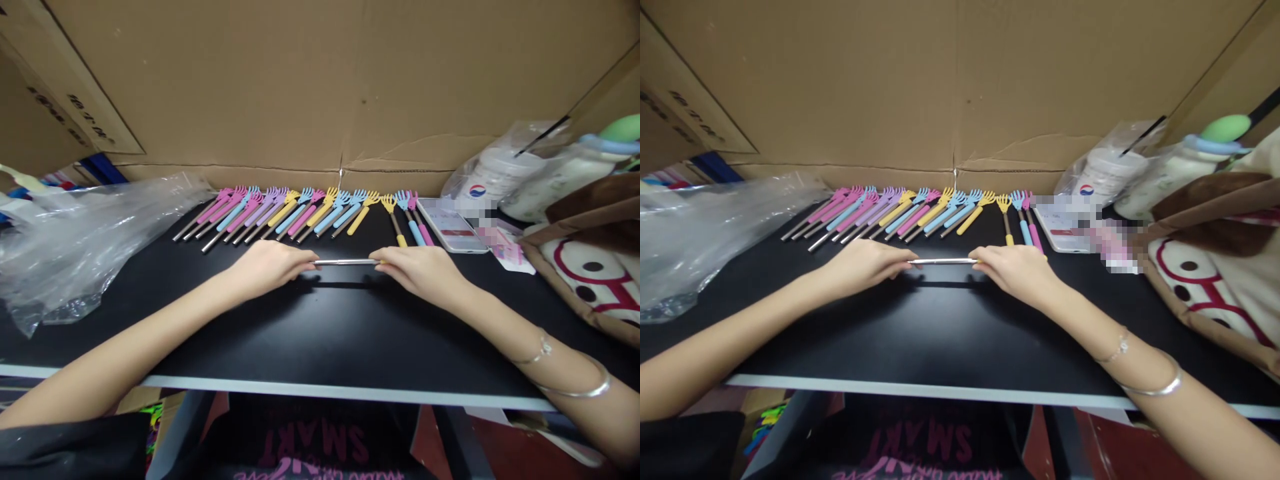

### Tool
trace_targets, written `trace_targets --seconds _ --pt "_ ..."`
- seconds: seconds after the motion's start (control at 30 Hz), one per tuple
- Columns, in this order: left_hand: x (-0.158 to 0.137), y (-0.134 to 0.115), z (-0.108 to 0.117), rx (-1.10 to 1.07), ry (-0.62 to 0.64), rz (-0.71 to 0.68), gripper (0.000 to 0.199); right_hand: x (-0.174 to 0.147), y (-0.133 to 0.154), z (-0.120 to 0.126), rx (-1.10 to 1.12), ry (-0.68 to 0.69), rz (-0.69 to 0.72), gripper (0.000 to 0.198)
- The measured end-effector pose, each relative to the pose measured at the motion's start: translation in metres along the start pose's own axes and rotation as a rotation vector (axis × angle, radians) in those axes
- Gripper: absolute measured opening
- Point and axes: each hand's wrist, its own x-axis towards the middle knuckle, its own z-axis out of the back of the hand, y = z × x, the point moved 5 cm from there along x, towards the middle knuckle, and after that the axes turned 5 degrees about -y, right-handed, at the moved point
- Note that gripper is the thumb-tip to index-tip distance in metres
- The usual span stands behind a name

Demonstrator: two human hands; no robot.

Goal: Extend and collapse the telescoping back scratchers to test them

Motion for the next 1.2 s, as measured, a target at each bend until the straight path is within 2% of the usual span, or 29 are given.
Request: trace_targets --seconds 0.13,0.27,0.37,0.43,0.57,0.6,0.7,0.83,0.93,1.0,1.1,1.2 --pt "0.000 -0.020 -0.005 -0.002 -0.094 -0.032 0.034 0.002 0.021 0.007 -0.079 -0.074 0.061 0.030" --pt "0.000 -0.028 -0.002 0.047 -0.195 -0.068 0.035 0.004 0.032 0.014 -0.154 -0.119 0.075 0.029" --pt "0.000 -0.027 0.005 0.088 -0.259 -0.094 0.037 0.005 0.028 0.017 -0.154 -0.102 0.057 0.030" --pt "0.000 -0.018 0.011 0.115 -0.260 -0.083 0.038 0.004 0.014 0.020 -0.149 -0.089 0.021 0.032" --pt "-0.001 0.025 0.028 0.196 -0.161 0.081 0.042 -0.005 -0.035 0.034 -0.146 -0.072 -0.113 0.037" --pt "-0.002 0.035 0.030 0.200 -0.095 0.106 0.042 -0.007 -0.047 0.035 -0.145 -0.007 -0.119 0.037" --pt "-0.006 0.060 0.039 0.228 -0.021 0.139 0.041 -0.014 -0.073 0.039 -0.153 0.092 -0.158 0.036" --pt "-0.014 0.083 0.047 0.197 0.069 0.242 0.040 -0.024 -0.101 0.040 -0.126 0.220 -0.292 0.036" --pt "-0.020 0.093 0.050 0.085 0.171 0.302 0.043 -0.030 -0.117 0.042 -0.067 0.295 -0.373 0.034" --pt "-0.022 0.095 0.053 0.036 0.191 0.314 0.045 -0.032 -0.124 0.044 -0.051 0.305 -0.400 0.037" --pt "-0.025 0.096 0.058 0.038 0.159 0.323 0.046 -0.034 -0.130 0.048 -0.019 0.317 -0.452 0.052" --pt "-0.028 0.098 0.057 0.025 0.187 0.332 0.047 -0.037 -0.130 0.050 0.110 0.396 -0.470 0.070"
